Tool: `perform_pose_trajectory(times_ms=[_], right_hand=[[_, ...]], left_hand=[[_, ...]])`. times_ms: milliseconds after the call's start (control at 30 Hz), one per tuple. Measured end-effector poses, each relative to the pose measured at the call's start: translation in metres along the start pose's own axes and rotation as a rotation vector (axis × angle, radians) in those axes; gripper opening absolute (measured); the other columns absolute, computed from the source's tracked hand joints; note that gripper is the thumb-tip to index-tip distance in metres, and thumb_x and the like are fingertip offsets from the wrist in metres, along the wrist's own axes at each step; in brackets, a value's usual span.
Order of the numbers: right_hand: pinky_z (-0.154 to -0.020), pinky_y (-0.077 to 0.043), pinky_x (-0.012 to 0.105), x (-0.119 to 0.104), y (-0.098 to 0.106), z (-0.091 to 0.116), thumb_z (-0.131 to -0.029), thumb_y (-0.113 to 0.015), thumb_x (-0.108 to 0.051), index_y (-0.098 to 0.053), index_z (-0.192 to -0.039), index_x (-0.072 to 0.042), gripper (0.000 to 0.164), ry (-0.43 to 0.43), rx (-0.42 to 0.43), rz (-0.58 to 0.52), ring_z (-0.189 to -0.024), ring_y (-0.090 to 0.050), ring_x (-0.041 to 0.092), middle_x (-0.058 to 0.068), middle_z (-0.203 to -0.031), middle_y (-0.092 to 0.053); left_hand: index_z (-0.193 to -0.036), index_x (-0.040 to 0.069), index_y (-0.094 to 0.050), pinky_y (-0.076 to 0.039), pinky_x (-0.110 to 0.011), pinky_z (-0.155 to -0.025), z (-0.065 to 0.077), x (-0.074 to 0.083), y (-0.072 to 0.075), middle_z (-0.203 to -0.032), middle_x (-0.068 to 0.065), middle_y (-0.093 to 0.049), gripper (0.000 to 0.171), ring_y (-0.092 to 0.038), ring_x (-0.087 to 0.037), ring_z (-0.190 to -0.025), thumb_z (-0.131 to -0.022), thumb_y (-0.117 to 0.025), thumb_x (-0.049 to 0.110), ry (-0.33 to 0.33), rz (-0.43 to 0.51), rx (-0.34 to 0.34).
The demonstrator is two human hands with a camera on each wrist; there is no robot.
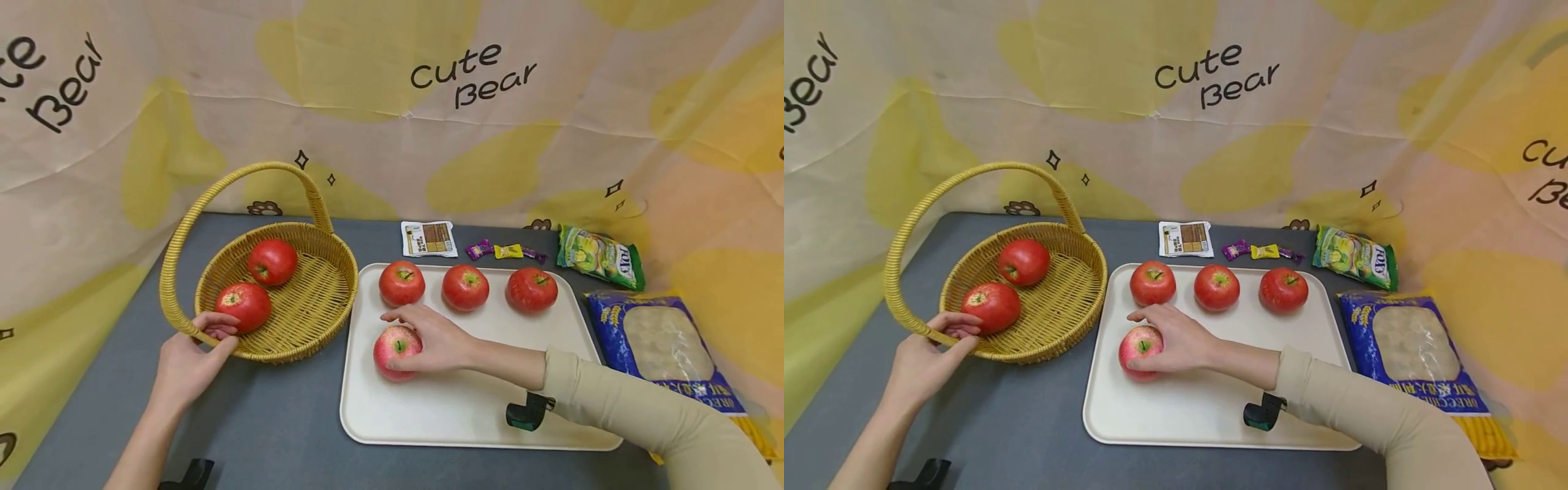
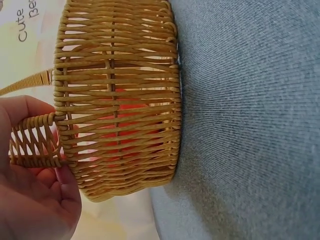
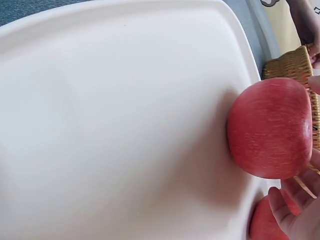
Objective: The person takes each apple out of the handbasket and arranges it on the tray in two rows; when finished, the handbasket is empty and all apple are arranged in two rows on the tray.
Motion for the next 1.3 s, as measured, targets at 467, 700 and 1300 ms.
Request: perform_pose_trajectory(times_ms=[467, 700, 1300], right_hand=[[-0.087, -0.048, 0.030, -0.031, 0.019, -0.046, -0.086, -0.071, -0.029, -0.062, -0.123, -0.013, 0.042, 0.192, 0.090, 0.034, -0.103, -0.054, 0.012, -0.001, -0.117, -0.062], [-0.082, -0.053, 0.031, -0.055, 0.025, -0.104, -0.090, -0.067, -0.014, -0.070, -0.108, -0.008, 0.020, 0.245, 0.087, -0.050, -0.092, -0.062, 0.012, 0.001, -0.104, -0.070], [-0.093, -0.042, 0.025, -0.079, 0.004, -0.231, -0.088, -0.069, -0.037, -0.048, -0.139, -0.011, 0.062, 0.043, -0.088, 0.179, -0.123, -0.047, 0.017, 0.005, -0.138, -0.050]], left_hand=[[-0.101, 0.007, -0.067, -0.038, -0.015, -0.068, 0.000, -0.002, 0.003, -0.088, -0.003, -0.066, 0.018, -0.053, -0.001, -0.074, -0.083, -0.068, 0.005, 0.009, 0.003, -0.005], [-0.098, 0.008, -0.067, -0.038, -0.015, -0.067, -0.001, -0.001, 0.001, -0.086, -0.002, -0.066, 0.016, -0.053, -0.002, -0.073, -0.083, -0.068, 0.005, 0.014, 0.006, 0.015], [-0.093, 0.009, -0.066, -0.039, -0.018, -0.065, 0.002, 0.000, -0.001, -0.083, 0.000, -0.065, 0.014, -0.053, -0.004, -0.071, -0.081, -0.070, 0.003, -0.010, 0.011, 0.019]])
Point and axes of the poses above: each hand's wrist, its own z-axis away from the middle knuckle, its own y-axis out of the back of the hand, x = y × z, the point moved 1 cm from there along -z, towards the middle knuckle
